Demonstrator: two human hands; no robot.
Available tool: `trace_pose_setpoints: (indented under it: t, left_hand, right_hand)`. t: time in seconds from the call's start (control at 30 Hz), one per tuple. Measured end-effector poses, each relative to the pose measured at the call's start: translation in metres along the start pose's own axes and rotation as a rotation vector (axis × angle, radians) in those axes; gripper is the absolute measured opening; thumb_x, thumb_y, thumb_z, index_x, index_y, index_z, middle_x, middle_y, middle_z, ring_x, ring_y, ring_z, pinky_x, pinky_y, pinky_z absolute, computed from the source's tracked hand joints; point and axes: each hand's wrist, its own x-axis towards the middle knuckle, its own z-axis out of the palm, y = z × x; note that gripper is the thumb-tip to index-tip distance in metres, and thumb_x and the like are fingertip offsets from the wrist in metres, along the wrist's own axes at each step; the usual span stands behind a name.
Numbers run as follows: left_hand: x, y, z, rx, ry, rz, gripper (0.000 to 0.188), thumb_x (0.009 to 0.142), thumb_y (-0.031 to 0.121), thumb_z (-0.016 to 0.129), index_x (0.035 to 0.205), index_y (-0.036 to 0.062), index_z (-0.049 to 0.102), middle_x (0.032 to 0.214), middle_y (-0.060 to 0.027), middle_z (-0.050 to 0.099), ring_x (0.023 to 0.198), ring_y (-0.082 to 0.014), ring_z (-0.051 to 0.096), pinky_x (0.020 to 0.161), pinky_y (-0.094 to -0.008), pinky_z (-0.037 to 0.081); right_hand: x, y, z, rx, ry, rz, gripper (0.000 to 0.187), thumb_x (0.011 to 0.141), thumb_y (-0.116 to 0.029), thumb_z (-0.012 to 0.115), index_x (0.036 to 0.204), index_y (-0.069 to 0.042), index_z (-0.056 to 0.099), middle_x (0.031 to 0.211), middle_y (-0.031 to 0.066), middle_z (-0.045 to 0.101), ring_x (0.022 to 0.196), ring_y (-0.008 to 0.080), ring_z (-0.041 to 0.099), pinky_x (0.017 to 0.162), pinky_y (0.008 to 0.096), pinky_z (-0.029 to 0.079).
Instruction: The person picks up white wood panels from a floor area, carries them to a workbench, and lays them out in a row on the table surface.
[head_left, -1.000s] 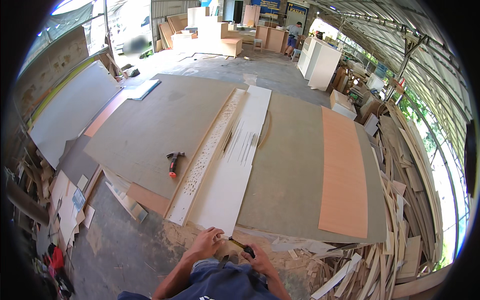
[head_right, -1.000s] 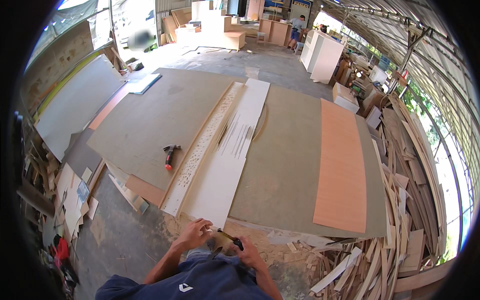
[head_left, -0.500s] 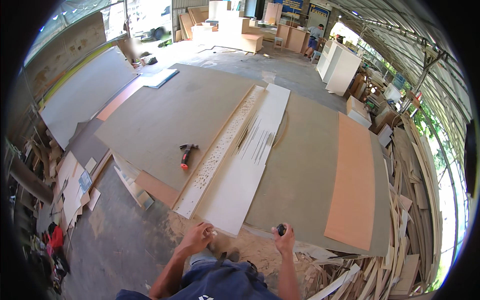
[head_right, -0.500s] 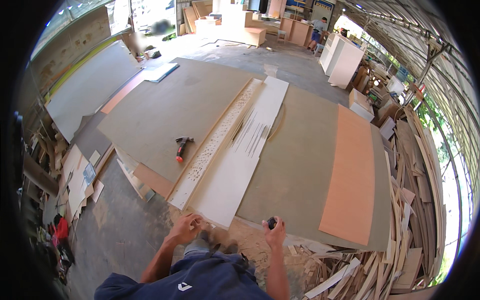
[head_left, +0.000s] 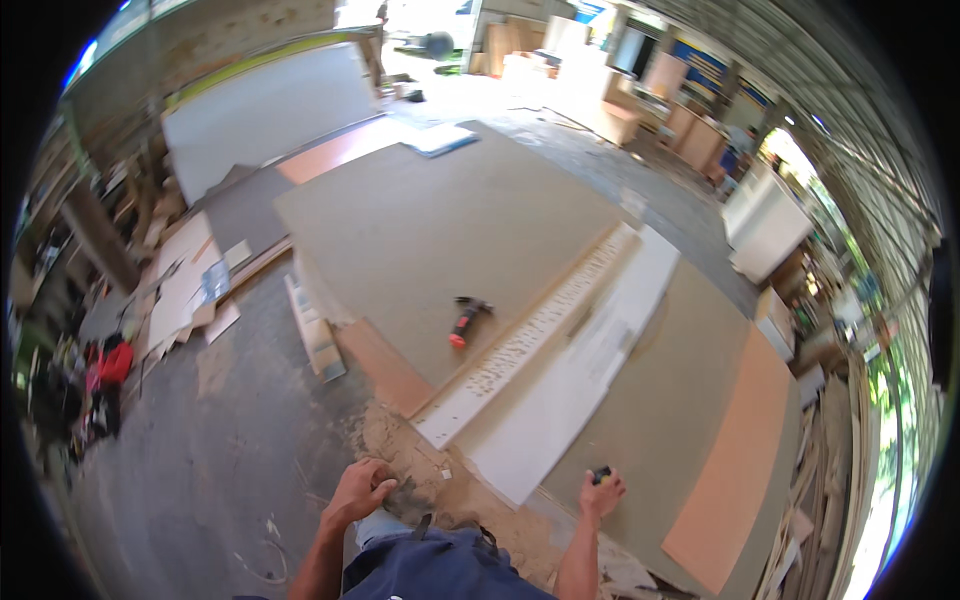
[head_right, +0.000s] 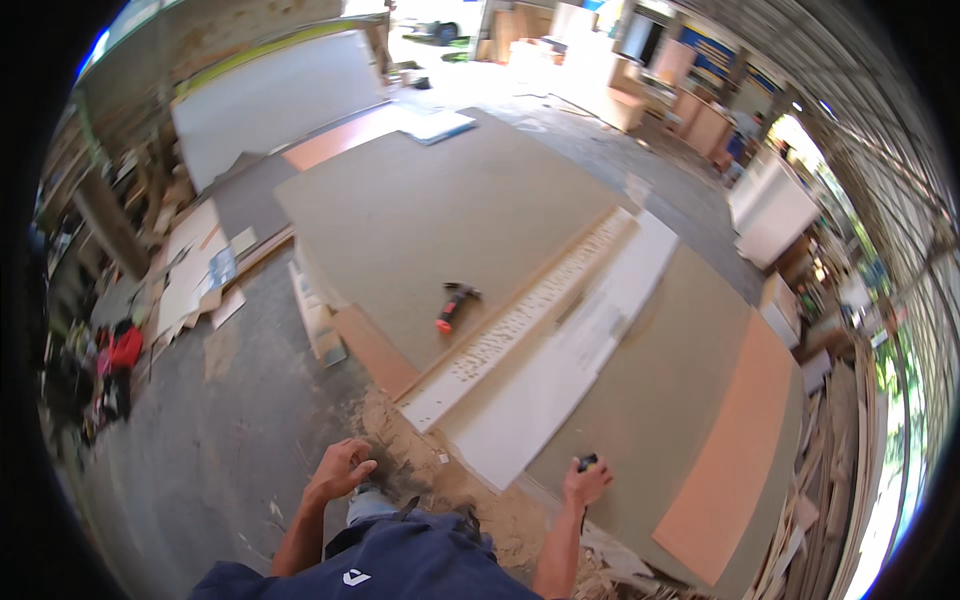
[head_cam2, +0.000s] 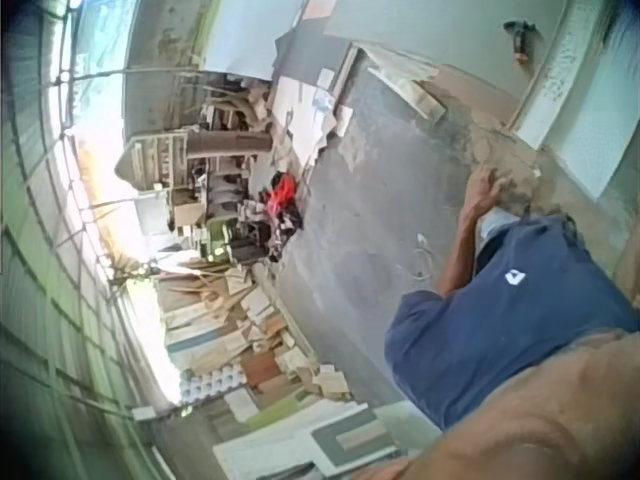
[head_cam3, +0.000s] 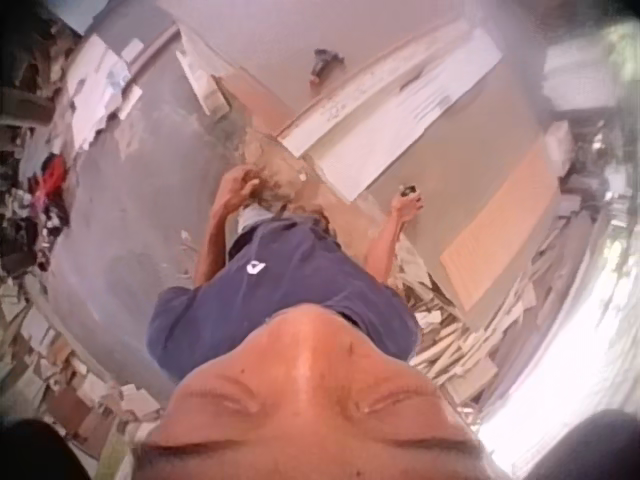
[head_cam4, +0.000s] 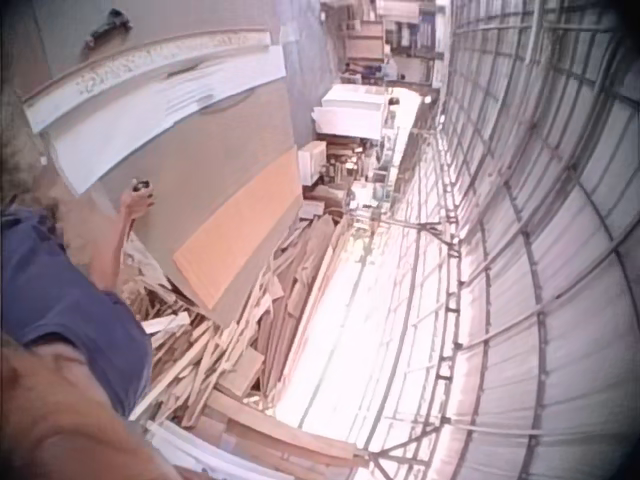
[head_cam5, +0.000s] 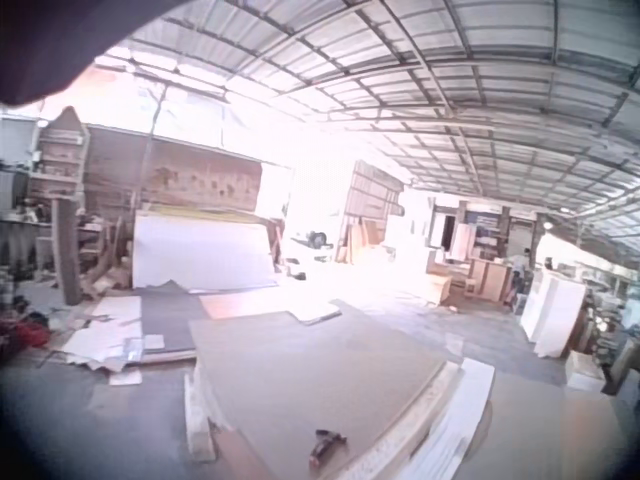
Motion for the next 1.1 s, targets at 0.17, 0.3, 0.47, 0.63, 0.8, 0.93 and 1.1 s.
trace_pose_setpoints:
  t: [0.17,0.3,0.47,0.63,0.8,0.93,1.1]
  left_hand:
    - [-0.018,-0.061,-0.05,-0.018,0.114,-0.095,0.033,0.081,0.019,0.073,0.105,-0.0029,0.065,0.096,-0.0166,0.065,0.079,-0.0262,0.064,0.075,-0.0359,0.052]
    - [-0.031,-0.118,-0.107,-0.069,0.2,-0.191,0.034,0.081,0.019,0.072,0.105,-0.0032,0.064,0.096,-0.0166,0.065,0.081,-0.0277,0.064,0.076,-0.0369,0.051]
    - [-0.036,-0.164,-0.195,-0.049,0.324,-0.277,0.034,0.081,0.019,0.072,0.105,-0.0031,0.064,0.097,-0.017,0.065,0.083,-0.0291,0.065,0.076,-0.0373,0.051]
    - [-0.017,-0.171,-0.275,-0.107,0.499,-0.22,0.034,0.082,0.017,0.072,0.11,-0.0022,0.064,0.098,-0.0151,0.067,0.084,-0.025,0.065,0.079,-0.0343,0.051]
    - [0.001,-0.176,-0.326,-0.306,0.589,-0.2,0.031,0.087,0.014,0.07,0.113,-0.0005,0.065,0.096,-0.0111,0.068,0.089,-0.0205,0.065,0.082,-0.0324,0.051]
    - [0.017,-0.199,-0.363,-0.407,0.62,-0.196,0.028,0.088,0.013,0.069,0.112,0.0002,0.065,0.095,-0.0098,0.069,0.088,-0.018,0.065,0.082,-0.0314,0.051]
    - [0.038,-0.292,-0.409,-0.443,0.731,-0.34,0.027,0.087,0.013,0.07,0.111,-0.0002,0.065,0.092,-0.0091,0.069,0.085,-0.0155,0.065,0.081,-0.0303,0.052]
  right_hand:
    - [0.006,0.025,0.029,-0.145,0.094,0.011,0.067,0.076,-0.037,0.077,0.125,-0.001,0.049,0.12,0.0232,0.054,0.112,0.0405,0.05,0.091,0.0507,0.046]
    - [0.028,0.012,0.033,0.093,0.256,0.317,0.059,0.081,-0.047,0.071,0.112,0.001,0.06,0.103,0.0212,0.064,0.094,0.0405,0.062,0.083,0.0501,0.049]
    - [0.003,-0.128,0.003,0.692,0.471,0.351,0.055,0.085,-0.049,0.067,0.106,0.002,0.065,0.106,0.0187,0.067,0.092,0.0354,0.064,0.074,0.0459,0.051]
    - [-0.06,-0.329,0.016,1.129,0.29,0.269,0.049,0.091,-0.046,0.062,0.113,-0.002,0.064,0.094,0.0062,0.06,0.075,0.0174,0.053,0.055,0.0289,0.039]
    - [-0.123,-0.502,0.057,1.149,0.0,-0.105,0.044,0.092,-0.034,0.061,0.115,0.003,0.06,0.097,0.0097,0.061,0.081,0.0172,0.057,0.062,0.0282,0.047]
    - [-0.153,-0.596,0.092,1.123,-0.189,-0.181,0.039,0.092,-0.034,0.062,0.101,0.003,0.06,0.089,0.0097,0.059,0.079,0.0177,0.055,0.062,0.0291,0.045]
    - [-0.173,-0.696,0.164,1.174,-0.407,0.012,0.034,0.091,-0.035,0.063,0.092,-0.002,0.059,0.08,0.0044,0.055,0.066,0.013,0.05,0.052,0.027,0.039]
